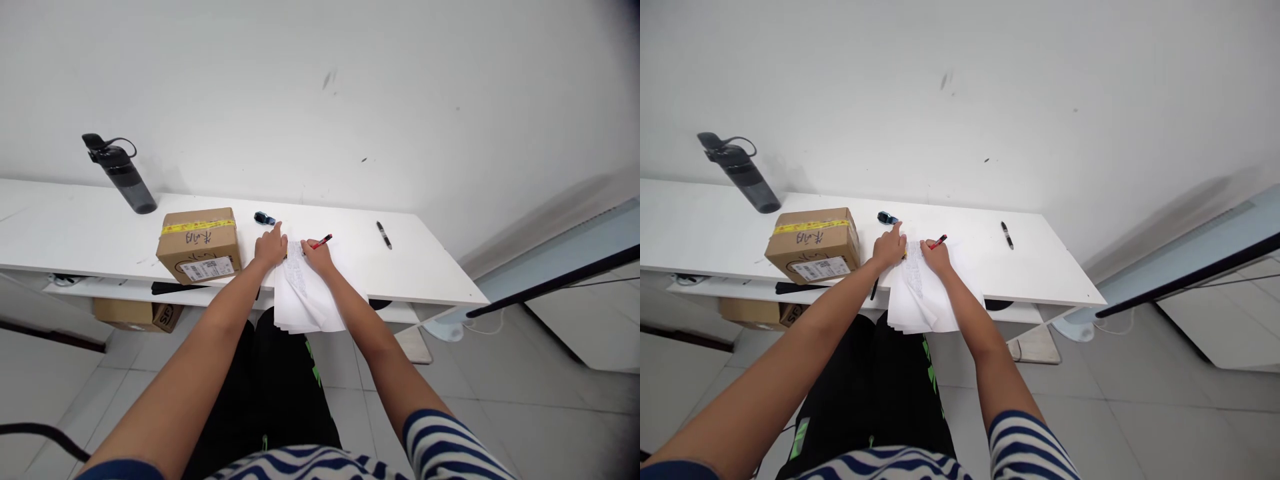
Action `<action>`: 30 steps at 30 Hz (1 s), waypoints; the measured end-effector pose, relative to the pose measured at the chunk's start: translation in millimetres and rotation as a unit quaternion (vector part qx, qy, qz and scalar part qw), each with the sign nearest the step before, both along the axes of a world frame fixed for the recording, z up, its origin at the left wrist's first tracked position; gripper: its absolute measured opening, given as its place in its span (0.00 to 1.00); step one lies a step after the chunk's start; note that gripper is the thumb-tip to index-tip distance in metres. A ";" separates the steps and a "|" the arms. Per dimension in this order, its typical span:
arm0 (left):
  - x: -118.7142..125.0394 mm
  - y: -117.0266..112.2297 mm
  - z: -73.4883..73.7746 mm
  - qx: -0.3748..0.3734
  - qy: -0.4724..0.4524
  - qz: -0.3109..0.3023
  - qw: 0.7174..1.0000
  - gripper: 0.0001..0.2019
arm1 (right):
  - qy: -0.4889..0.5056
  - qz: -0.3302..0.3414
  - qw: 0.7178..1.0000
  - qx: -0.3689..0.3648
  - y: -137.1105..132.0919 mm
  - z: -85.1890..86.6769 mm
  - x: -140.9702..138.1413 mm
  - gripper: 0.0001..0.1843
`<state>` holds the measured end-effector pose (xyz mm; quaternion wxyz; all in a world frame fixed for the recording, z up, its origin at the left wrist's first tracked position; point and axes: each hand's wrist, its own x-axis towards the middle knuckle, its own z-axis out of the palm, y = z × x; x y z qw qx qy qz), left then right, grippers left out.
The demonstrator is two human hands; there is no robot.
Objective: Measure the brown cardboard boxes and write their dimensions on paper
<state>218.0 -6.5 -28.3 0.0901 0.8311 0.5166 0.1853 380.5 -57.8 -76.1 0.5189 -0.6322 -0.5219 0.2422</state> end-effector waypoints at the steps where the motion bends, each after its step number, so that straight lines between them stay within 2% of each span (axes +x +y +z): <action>1: 0.4 -0.2 0.4 -0.001 0.001 -0.001 1.000 0.30 | -0.001 0.004 1.000 -0.001 -1.0 0.9 -0.7 0.22; 8: 1.6 1.3 0.3 -0.010 0.004 -0.012 1.000 0.30 | 0.012 0.003 1.000 0.003 -4.9 2.6 -2.7 0.22; 12: -1.5 6.7 -2.4 -0.018 -0.034 -0.017 0.999 0.30 | 0.029 -0.006 0.999 0.011 -5.4 4.1 0.5 0.21; 19: -8.2 4.1 -10.2 -0.034 -0.112 -0.039 0.992 0.28 | 0.072 -0.126 0.989 0.041 -10.6 8.5 2.2 0.27; 22: -10.0 0.9 -12.7 -0.041 -0.127 -0.049 0.990 0.28 | 0.070 -0.155 0.985 0.018 -12.0 4.8 1.5 0.29; 26: -11.7 -4.7 -14.7 -0.036 -0.120 -0.048 0.991 0.27 | 0.021 -0.147 0.988 0.040 -10.1 -3.9 3.5 0.22; 30: -12.1 -13.4 -15.1 -0.032 -0.110 -0.024 0.993 0.27 | 0.037 -0.149 0.988 0.033 -3.2 -12.5 6.0 0.31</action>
